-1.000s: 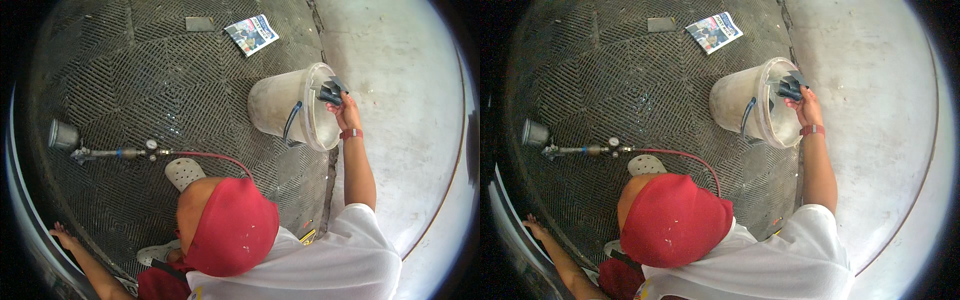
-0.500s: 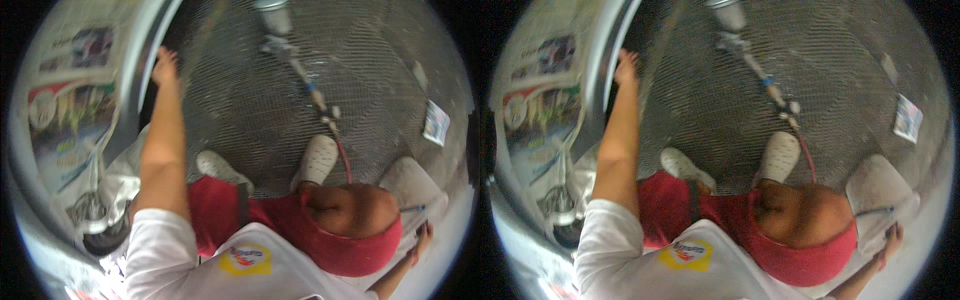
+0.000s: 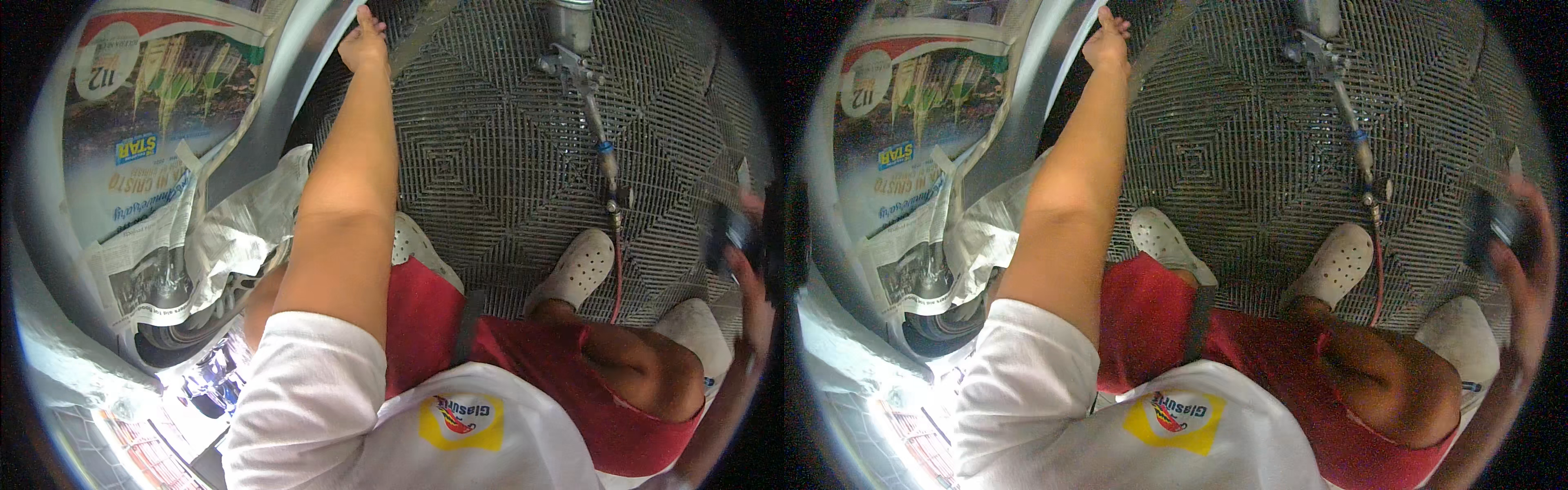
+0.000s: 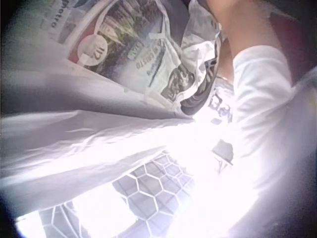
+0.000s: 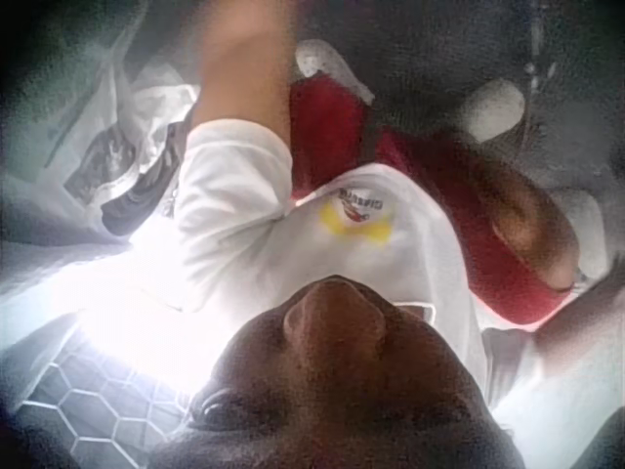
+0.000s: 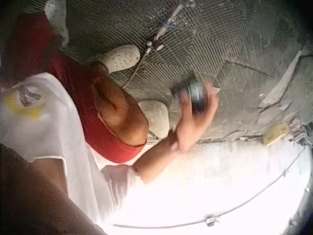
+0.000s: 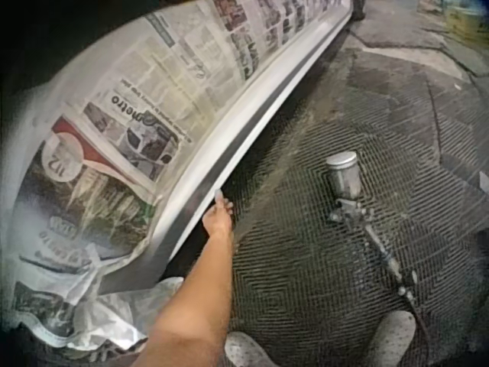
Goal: The person sands a curved car part with a sanding block and then sprays it with a paint gun. They repeat this process multiple times, alternating between sanding and spraying different sections of the part.
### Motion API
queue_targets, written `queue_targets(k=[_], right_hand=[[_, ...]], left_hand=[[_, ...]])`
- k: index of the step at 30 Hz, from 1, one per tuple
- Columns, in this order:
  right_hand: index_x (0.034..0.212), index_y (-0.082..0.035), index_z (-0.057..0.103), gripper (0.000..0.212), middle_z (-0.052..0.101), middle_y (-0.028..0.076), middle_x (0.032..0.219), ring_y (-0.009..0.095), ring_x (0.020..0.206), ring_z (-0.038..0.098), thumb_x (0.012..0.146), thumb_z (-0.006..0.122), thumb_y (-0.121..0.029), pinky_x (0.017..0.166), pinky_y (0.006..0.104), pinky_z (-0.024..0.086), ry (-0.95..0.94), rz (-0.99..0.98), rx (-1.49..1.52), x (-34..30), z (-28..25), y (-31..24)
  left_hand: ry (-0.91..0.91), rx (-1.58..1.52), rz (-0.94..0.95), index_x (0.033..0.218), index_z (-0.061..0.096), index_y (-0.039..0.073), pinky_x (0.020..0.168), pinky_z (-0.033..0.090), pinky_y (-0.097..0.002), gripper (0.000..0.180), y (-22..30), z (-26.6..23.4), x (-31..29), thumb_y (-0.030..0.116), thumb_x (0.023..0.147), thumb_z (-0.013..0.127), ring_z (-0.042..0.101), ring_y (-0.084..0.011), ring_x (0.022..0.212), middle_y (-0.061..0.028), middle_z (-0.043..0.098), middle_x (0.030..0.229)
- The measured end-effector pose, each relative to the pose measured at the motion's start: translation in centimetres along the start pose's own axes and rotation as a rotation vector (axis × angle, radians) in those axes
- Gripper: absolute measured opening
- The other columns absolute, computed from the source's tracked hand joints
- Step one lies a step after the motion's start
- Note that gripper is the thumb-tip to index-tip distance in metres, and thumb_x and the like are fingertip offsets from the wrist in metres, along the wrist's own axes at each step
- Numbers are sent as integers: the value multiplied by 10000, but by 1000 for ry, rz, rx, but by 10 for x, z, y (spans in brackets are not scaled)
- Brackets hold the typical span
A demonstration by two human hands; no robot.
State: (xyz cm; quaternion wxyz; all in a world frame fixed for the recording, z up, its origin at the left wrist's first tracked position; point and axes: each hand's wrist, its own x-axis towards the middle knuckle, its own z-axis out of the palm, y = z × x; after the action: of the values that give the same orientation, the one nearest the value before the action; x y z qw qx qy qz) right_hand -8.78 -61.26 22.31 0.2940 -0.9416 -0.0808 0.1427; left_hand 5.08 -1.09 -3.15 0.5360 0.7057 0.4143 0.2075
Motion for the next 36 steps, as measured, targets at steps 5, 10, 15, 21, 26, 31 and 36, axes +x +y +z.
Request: queue_targets(k=[5,10,15,21,26,31,36], right_hand=[[1285,-22,594,562,676,71,1092,171,761,678,784,844,-74,584,315,581,-610,-64,448,155,167,-136],[1227,5,655,456,722,126,1058,254,932,713,835,773,-195,661,370,628,-458,22,679,232,334,-214],[1272,-19,602,451,709,90,1021,202,826,673,862,726,-161,649,352,550,-342,493,1522,222,413,-242],[1276,-53,543,406,676,117,1082,203,807,689,904,700,-100,730,397,573,-156,576,1969,252,434,-243],[1317,-56,460,418,652,121,1122,203,956,686,969,686,-100,723,392,623,-189,396,2018,282,447,-276],[1206,-47,544,230,707,110,986,204,879,690,997,639,-55,730,368,623,92,303,1969,293,458,-296],[1181,-33,590,202,706,96,966,179,794,667,1011,661,-114,732,332,599,25,300,2066,301,465,-306]], left_hand=[[-9,-42,0,969,725,-78,734,555,-331,538,8,-50,-5,460,956,738,691,-173,773,-128,762,898],[-124,-24,42,1062,739,-22,745,546,-309,622,-4,-66,-2,585,992,622,676,-172,790,-129,759,963],[-701,739,-175,1146,732,34,885,515,-341,688,55,-120,-33,665,1019,491,665,-183,971,-84,738,1061],[-1083,1209,195,1207,718,51,880,535,-393,394,198,-172,-166,327,929,750,713,-268,941,-173,742,1082],[-1003,1265,274,1313,665,69,929,531,-442,553,212,-179,-196,334,847,803,696,-358,1054,-178,720,1191],[-1029,1401,427,1412,587,72,893,549,-440,681,214,-180,-184,451,869,749,685,-344,1055,-150,655,1329],[-1086,1454,341,1433,573,71,1003,496,-473,737,222,-179,-182,479,847,751,637,-375,1189,-177,642,1362]])
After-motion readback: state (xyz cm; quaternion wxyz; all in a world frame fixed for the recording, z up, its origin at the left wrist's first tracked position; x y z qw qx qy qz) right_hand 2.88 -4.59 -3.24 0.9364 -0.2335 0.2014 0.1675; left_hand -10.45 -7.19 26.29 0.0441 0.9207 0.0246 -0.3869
